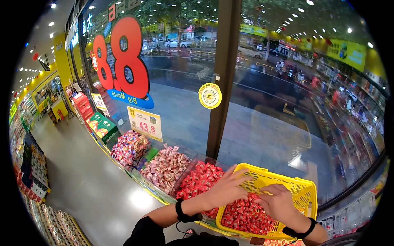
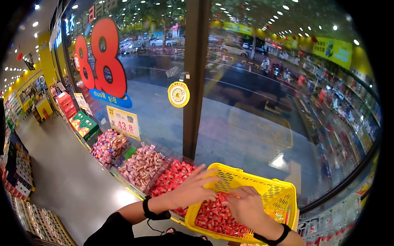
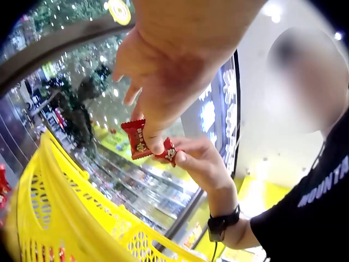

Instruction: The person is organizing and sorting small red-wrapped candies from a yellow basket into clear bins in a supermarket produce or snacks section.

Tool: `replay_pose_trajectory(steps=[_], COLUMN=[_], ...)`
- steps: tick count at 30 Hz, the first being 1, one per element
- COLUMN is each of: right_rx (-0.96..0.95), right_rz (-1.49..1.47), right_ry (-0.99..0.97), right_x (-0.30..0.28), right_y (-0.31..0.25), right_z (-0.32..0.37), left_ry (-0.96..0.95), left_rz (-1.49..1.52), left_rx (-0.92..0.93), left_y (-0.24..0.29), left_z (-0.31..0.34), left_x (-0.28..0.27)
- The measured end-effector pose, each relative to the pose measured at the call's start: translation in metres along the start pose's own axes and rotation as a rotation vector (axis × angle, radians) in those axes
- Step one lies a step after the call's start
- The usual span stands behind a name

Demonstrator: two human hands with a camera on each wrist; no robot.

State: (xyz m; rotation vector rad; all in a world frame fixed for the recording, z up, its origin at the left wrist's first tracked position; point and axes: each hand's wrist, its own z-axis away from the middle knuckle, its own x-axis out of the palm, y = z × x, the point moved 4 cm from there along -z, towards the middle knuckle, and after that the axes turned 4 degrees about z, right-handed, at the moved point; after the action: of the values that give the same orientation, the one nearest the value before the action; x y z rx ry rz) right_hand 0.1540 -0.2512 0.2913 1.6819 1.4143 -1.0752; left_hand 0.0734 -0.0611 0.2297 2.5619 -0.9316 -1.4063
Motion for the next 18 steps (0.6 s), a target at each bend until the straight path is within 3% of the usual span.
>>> replay_pose_trajectory(steps=[4,7,13,18], right_rx=[-0.088,-0.14,-0.174,-0.145], right_rz=[-0.086,-0.132,-0.092,-0.009], right_ry=[-0.097,-0.217,-0.388,-0.443], right_x=[0.034,0.086,0.162,0.206], right_y=[0.0,-0.004,-0.021,-0.022], right_z=[-0.043,-0.063,-0.108,-0.13], left_ry=[0.3,0.426,0.439,0.425], left_rz=[-0.133,-0.191,-0.165,-0.238], left_rx=[-0.188,-0.324,-0.547,-0.612], left_y=[-0.038,-0.074,-0.109,-0.131], left_z=[0.042,0.095,0.172,0.199], left_x=[-0.047,-0.04,0.016,0.044])
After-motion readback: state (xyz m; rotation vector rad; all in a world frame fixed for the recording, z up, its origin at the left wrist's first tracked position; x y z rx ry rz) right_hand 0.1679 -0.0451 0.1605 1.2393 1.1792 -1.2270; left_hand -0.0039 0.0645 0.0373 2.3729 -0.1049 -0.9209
